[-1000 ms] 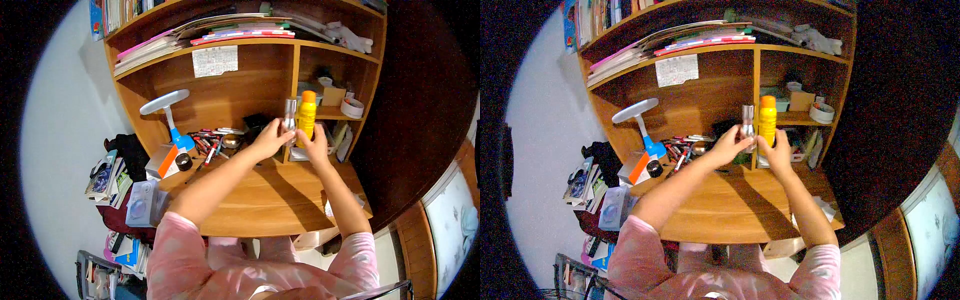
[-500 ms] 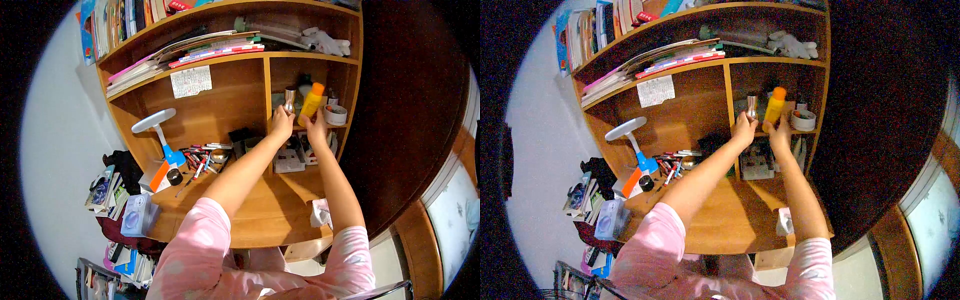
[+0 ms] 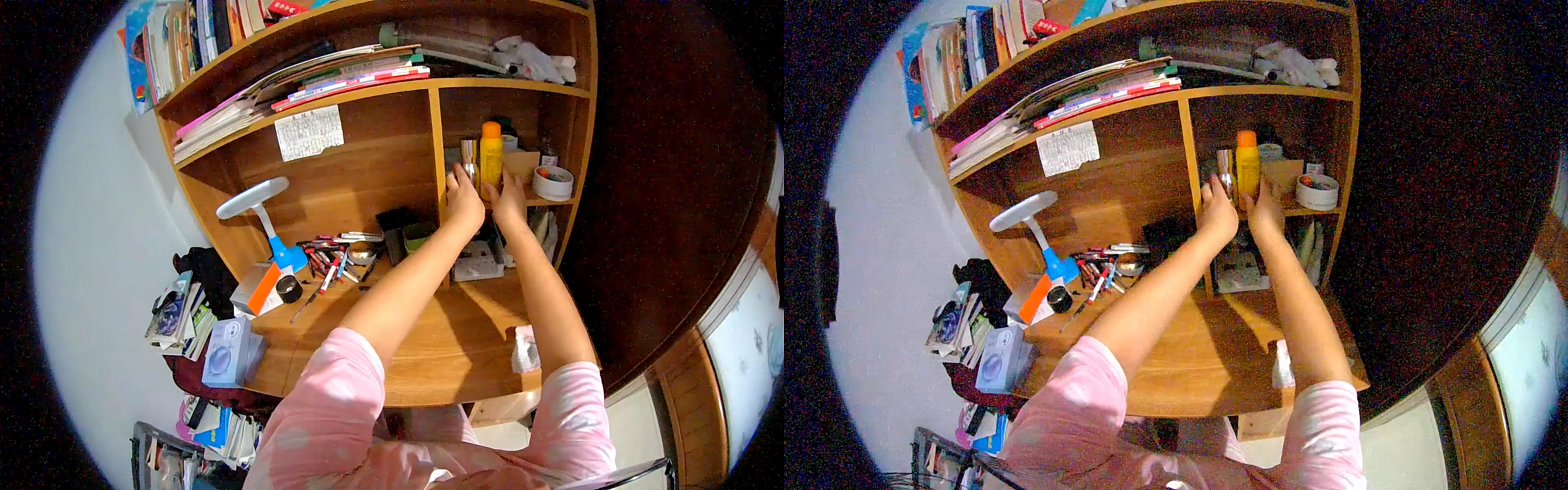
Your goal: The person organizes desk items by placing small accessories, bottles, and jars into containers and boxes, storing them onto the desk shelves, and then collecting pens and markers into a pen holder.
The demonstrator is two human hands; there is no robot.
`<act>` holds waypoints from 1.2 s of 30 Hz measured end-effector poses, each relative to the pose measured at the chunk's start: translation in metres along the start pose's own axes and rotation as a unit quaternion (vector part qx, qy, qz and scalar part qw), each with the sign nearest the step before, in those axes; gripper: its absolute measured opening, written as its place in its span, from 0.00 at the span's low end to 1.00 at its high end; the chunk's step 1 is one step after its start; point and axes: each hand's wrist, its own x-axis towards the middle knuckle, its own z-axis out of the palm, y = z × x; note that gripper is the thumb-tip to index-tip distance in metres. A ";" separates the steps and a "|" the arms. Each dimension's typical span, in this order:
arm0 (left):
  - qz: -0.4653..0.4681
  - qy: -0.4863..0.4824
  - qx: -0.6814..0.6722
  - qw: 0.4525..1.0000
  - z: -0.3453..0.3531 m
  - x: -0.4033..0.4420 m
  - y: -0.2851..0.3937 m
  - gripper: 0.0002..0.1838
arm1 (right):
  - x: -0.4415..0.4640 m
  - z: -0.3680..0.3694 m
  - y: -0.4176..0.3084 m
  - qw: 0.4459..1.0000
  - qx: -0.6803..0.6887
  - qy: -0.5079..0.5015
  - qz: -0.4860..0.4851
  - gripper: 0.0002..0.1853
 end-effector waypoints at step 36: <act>0.144 -0.067 0.193 0.968 -0.056 -0.112 -0.268 0.37 | -0.153 0.047 -0.064 0.953 0.164 -0.238 -0.093 0.17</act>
